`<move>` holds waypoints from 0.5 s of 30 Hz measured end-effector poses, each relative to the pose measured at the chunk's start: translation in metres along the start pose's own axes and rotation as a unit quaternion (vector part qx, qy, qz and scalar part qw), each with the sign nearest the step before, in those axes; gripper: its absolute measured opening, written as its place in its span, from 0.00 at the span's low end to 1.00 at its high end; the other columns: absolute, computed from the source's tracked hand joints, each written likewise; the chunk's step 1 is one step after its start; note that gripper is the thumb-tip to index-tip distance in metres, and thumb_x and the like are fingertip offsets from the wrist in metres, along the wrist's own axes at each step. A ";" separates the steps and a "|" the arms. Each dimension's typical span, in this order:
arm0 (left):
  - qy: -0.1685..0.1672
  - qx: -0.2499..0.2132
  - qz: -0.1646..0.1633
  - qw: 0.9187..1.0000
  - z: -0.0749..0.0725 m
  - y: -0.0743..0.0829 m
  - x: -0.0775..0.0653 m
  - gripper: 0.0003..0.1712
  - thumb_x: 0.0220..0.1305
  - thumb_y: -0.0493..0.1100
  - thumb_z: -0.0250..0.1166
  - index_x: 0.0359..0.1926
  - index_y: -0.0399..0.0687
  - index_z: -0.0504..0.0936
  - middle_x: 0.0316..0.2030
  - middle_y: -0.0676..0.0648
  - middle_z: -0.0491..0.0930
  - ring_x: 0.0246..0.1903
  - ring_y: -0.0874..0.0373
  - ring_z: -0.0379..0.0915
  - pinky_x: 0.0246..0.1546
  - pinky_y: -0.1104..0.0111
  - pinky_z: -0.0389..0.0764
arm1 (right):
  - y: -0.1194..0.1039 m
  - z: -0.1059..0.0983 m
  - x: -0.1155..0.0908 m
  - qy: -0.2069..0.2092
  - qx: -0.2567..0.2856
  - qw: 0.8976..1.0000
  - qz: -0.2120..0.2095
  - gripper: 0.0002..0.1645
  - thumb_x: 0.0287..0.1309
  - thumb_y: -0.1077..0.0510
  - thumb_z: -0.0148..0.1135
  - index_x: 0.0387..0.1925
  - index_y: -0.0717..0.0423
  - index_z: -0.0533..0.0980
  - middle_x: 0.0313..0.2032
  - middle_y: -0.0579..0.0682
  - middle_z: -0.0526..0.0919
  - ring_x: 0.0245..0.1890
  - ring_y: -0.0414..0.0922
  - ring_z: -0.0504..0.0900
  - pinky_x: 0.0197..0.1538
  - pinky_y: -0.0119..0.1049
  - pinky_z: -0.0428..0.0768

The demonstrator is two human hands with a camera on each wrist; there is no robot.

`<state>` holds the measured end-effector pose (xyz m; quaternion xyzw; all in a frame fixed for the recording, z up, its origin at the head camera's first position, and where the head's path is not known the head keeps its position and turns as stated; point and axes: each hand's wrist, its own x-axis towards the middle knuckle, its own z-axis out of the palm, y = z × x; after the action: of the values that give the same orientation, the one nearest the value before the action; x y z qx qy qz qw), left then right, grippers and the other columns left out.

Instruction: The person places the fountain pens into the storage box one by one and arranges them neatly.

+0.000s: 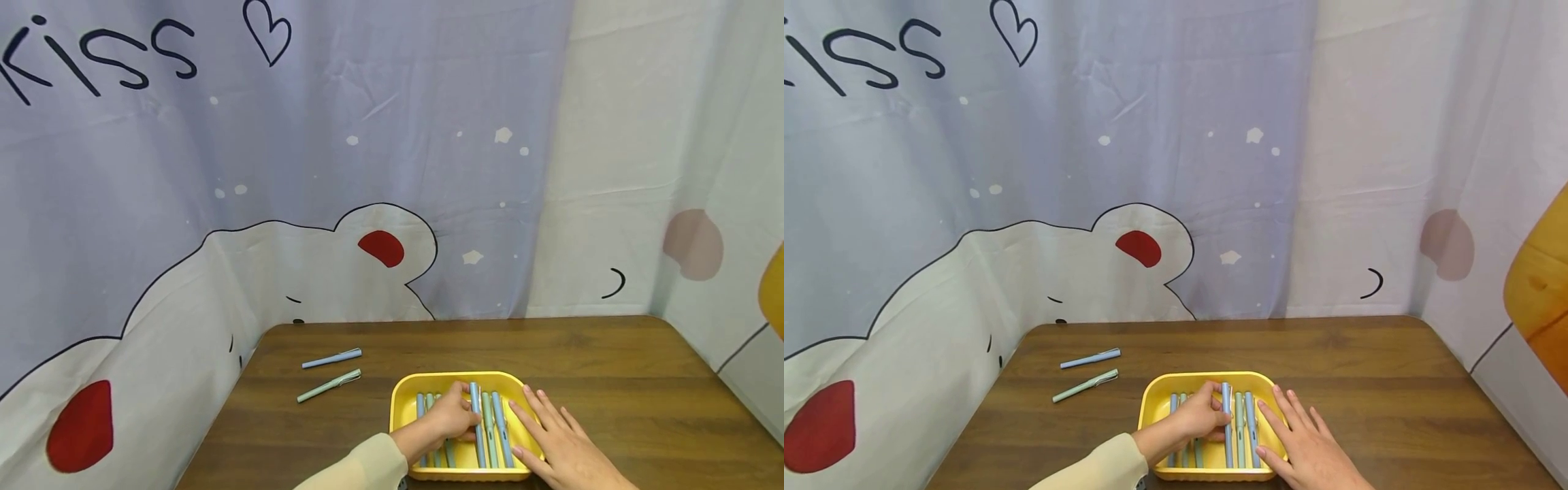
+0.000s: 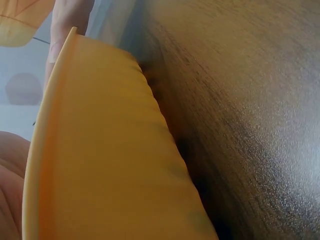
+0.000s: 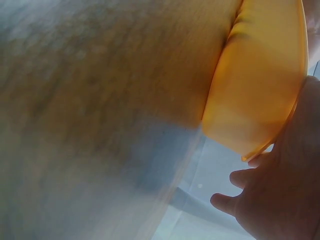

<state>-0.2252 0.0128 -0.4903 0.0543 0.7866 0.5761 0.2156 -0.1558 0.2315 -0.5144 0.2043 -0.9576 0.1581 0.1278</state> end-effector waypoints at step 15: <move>0.026 0.156 0.029 0.987 -0.002 0.005 -0.006 0.20 0.67 0.31 0.63 0.58 0.28 0.72 0.22 0.46 0.77 0.14 0.61 0.69 0.16 0.71 0.77 | -0.001 -0.003 0.000 -0.014 0.017 1.000 0.012 0.38 0.68 0.37 0.60 0.74 0.46 0.67 0.75 0.58 0.62 0.72 0.62 0.64 0.63 0.66 0.69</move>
<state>-0.2217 0.0108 -0.4831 0.0948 0.8701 0.4538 0.1675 -0.1547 0.2311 -0.5115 0.1967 -0.9588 0.1734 0.1089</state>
